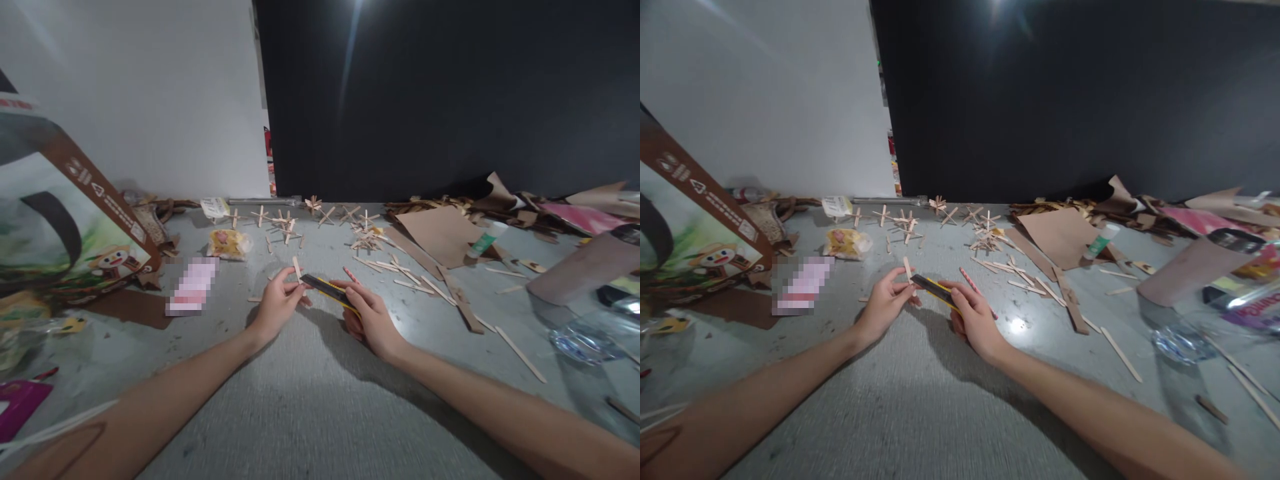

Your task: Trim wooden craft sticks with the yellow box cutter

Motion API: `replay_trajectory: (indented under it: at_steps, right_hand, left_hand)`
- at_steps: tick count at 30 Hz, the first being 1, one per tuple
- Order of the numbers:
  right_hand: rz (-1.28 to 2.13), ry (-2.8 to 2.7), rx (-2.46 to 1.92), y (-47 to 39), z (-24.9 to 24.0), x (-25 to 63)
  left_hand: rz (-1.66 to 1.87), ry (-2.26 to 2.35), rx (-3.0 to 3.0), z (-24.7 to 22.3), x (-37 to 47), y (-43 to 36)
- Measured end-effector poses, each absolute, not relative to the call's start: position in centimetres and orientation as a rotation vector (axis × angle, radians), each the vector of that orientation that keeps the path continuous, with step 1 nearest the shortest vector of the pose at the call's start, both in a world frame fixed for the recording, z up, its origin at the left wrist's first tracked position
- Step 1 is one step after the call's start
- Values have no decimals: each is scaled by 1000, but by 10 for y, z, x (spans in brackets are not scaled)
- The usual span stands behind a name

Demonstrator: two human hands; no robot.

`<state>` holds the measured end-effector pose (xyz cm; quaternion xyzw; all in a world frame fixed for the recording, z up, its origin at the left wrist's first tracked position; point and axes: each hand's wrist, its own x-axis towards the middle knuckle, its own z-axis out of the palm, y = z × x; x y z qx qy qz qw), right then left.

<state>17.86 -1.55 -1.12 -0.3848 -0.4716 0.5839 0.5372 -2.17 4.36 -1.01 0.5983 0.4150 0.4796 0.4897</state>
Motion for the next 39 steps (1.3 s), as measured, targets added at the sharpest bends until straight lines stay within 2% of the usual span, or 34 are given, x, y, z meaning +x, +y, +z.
replay_trajectory:
  at_steps: [39]
  right_hand:
    - [1355,-1125,-988,-16,-9,178]
  left_hand:
    - [1163,969,1425,-12,-22,45]
